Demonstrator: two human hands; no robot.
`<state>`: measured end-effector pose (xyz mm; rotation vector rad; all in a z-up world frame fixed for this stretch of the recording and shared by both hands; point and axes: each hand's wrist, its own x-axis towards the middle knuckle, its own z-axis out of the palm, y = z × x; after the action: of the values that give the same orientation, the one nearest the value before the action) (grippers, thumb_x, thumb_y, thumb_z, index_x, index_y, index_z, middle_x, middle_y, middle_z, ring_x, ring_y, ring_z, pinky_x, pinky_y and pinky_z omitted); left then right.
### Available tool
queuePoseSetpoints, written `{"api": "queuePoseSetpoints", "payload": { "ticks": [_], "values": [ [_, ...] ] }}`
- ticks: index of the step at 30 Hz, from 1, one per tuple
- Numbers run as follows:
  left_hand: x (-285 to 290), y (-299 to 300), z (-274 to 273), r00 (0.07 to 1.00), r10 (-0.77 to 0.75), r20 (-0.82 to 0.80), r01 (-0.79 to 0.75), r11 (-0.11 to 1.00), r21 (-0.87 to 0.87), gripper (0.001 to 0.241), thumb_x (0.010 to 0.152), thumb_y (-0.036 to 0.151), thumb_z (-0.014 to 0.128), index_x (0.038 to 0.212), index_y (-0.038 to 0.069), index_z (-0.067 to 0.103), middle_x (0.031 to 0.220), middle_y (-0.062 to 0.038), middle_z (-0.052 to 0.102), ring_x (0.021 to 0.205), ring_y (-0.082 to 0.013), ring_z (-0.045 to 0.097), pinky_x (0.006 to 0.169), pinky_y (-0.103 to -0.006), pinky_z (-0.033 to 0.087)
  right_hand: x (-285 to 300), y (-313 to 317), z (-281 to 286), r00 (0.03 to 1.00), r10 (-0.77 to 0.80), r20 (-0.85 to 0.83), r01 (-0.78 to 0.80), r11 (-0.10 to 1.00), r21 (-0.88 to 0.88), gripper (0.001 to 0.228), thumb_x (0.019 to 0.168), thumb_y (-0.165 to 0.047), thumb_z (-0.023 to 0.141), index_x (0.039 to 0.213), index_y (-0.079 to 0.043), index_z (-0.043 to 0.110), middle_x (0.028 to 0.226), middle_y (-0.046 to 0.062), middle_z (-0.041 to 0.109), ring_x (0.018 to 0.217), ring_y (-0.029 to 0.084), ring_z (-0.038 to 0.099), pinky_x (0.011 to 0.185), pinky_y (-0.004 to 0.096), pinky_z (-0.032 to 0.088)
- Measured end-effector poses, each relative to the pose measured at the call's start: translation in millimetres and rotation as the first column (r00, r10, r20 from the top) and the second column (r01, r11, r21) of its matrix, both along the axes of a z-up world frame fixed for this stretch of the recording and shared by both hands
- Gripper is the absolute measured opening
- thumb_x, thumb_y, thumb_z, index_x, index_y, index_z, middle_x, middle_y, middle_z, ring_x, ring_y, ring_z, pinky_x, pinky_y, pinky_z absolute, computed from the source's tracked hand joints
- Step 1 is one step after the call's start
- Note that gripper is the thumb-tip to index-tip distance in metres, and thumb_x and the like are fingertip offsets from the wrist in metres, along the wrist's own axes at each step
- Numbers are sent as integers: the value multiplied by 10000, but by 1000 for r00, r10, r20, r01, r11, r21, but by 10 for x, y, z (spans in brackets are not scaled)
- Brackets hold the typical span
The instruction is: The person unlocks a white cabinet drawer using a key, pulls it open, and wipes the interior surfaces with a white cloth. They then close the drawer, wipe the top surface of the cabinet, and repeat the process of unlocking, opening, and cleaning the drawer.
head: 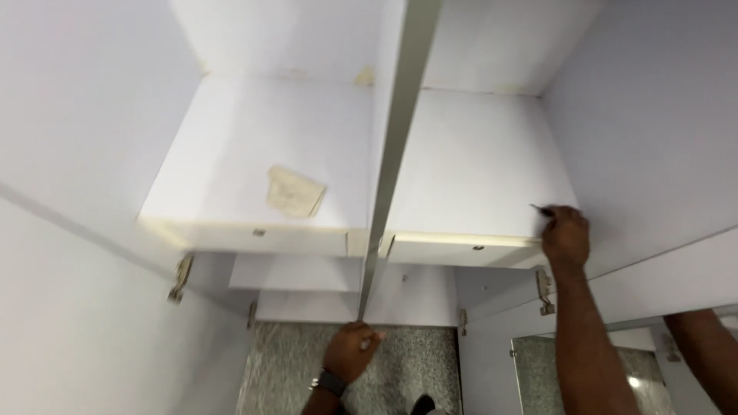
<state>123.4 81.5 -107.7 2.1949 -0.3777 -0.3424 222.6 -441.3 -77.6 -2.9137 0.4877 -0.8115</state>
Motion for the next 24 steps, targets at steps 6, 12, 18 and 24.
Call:
{"api": "queuePoseSetpoints", "payload": {
  "ticks": [6, 12, 18, 24],
  "values": [
    [598, -1396, -32, 972, -219, 82, 233, 888, -395, 292, 1044, 332, 617, 1108, 68, 724, 882, -101, 708, 755, -216, 656, 677, -383, 544, -317, 845, 664, 995, 84, -61, -65, 960, 273, 199, 963, -11, 650, 1100, -94, 769, 1148, 140, 721, 1044, 337, 649, 902, 439, 542],
    [957, -2419, 669, 982, -168, -85, 113, 886, -451, 488, 989, 276, 611, 1444, 130, 508, 1050, -80, 703, 785, -218, 715, 675, -374, 575, -551, 1020, 713, 979, 174, -102, -95, 846, 525, 105, 933, -87, 699, 1030, -75, 736, 1072, 73, 759, 995, 237, 715, 860, 392, 575],
    [754, -1985, 636, 945, -109, 309, 255, 836, -485, 315, 1019, 208, 648, 1303, 72, 654, 1148, -159, 712, 884, -268, 720, 705, -389, 592, -900, 1655, 586, 932, 327, 154, -296, 447, 844, 147, 966, -103, 667, 1091, -36, 706, 1025, 81, 764, 968, 191, 728, 841, 359, 605],
    [208, -762, 719, 998, -55, 38, 59, 992, -111, 338, 1020, 428, 614, 976, 128, 763, 644, -115, 684, 519, -241, 638, 501, -400, 438, -1057, 2451, 102, 824, 563, 61, -146, 107, 983, 234, 1000, -178, 611, 1116, -21, 740, 946, 73, 811, 906, 163, 765, 868, 355, 635]
  ]
}}
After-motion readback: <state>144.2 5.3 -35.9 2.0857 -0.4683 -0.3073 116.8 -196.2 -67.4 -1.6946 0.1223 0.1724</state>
